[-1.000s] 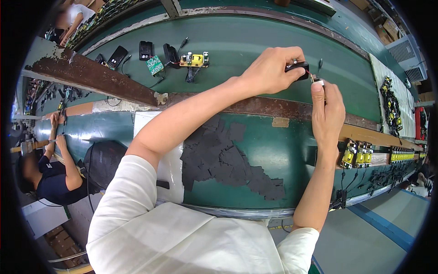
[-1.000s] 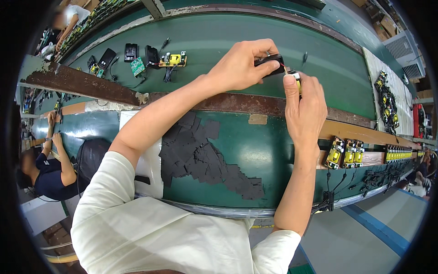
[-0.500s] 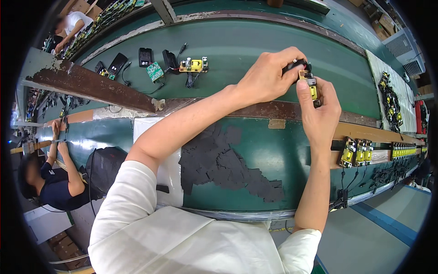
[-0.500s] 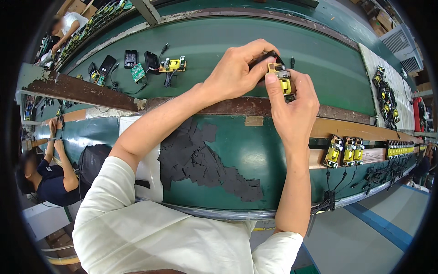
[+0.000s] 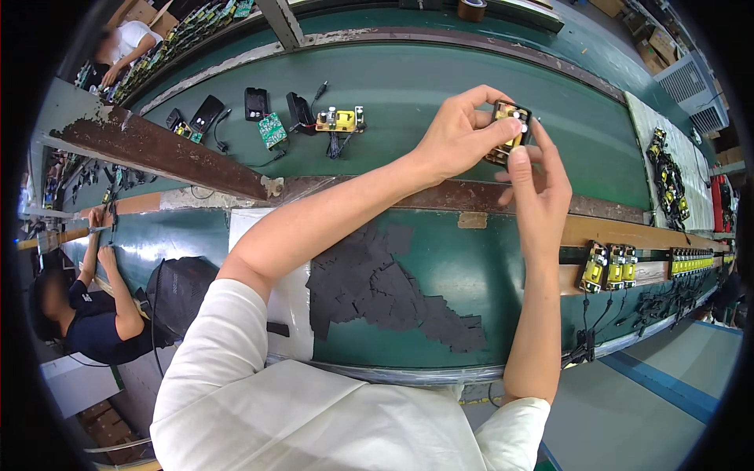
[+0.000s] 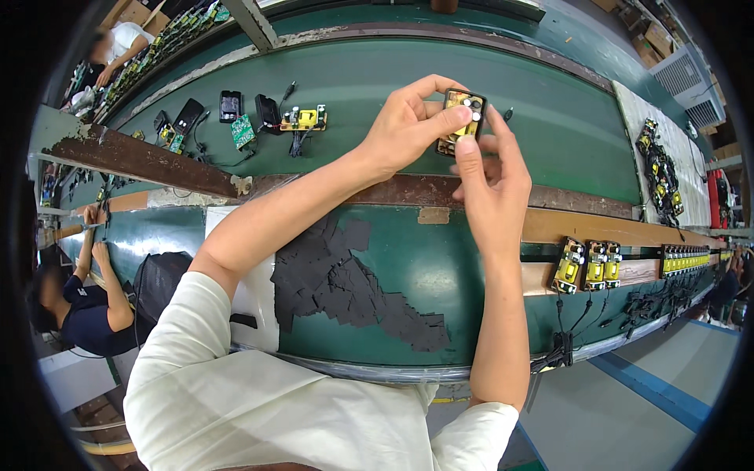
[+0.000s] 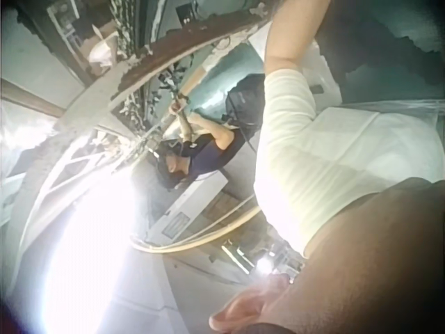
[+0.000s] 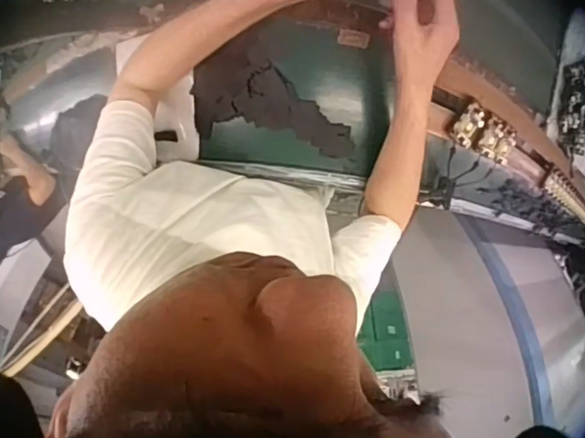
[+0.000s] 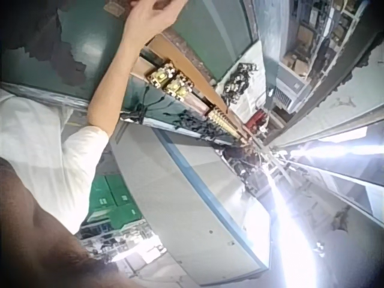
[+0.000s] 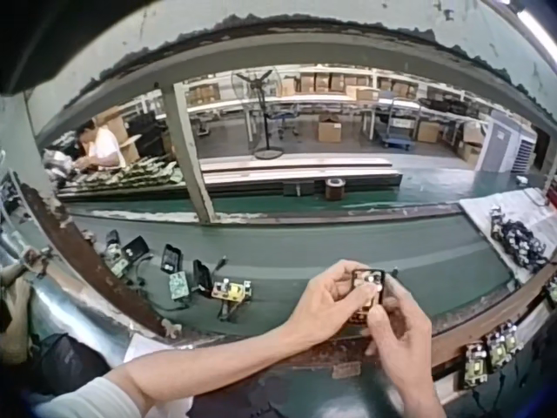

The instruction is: The recorder is assembling small electronic components, combining green circuit boards with black plastic casings at a manual assembly station.

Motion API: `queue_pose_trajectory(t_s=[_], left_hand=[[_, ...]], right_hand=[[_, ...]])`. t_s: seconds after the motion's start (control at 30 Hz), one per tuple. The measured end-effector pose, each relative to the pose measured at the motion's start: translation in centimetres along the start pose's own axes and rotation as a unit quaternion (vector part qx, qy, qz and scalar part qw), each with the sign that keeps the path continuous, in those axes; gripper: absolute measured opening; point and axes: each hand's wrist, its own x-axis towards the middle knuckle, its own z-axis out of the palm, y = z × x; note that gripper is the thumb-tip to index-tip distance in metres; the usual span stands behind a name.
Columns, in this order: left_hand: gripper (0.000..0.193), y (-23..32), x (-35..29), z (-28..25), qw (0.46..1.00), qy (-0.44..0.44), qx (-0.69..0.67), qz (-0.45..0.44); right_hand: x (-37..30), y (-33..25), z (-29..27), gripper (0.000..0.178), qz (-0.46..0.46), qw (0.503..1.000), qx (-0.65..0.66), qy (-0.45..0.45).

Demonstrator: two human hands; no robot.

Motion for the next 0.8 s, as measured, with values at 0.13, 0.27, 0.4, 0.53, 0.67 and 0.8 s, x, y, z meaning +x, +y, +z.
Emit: queue_pose_trajectory(t_s=[0.13, 0.27, 0.4, 0.53, 0.67, 0.8], left_hand=[[0.038, 0.0, 0.0, 0.4, 0.996, -0.071, -0.044, -0.020], [0.037, -0.5, -0.2, 0.6, 0.996, -0.078, -0.039, 0.007], [0.042, 0.1, -0.1, 0.9, 0.996, -0.067, -0.033, 0.042], [0.052, 4.1, -0.2, -1.3, 0.980, -0.112, 0.150, -0.071], [0.066, 7.6, 0.7, -8.2, 0.846, -0.080, 0.511, 0.130], [0.063, 9.1, 0.5, -15.6, 0.756, 0.001, 0.654, 0.028]], right_hand=[[-0.4, -0.6, -0.4, 0.046, 0.207, 0.947, 0.243, -0.039], [-0.5, 0.5, -0.2, 0.050, 0.195, 0.949, 0.244, -0.041], [0.1, 0.5, -0.9, 0.045, 0.198, 0.938, 0.283, -0.021], [1.4, 1.7, -5.6, 0.026, 0.263, 0.834, 0.486, 0.002], [1.7, -0.9, -9.6, 0.034, -0.037, 0.945, 0.043, 0.321], [-3.2, -10.4, -10.4, 0.044, -0.059, 0.920, -0.300, 0.244]])
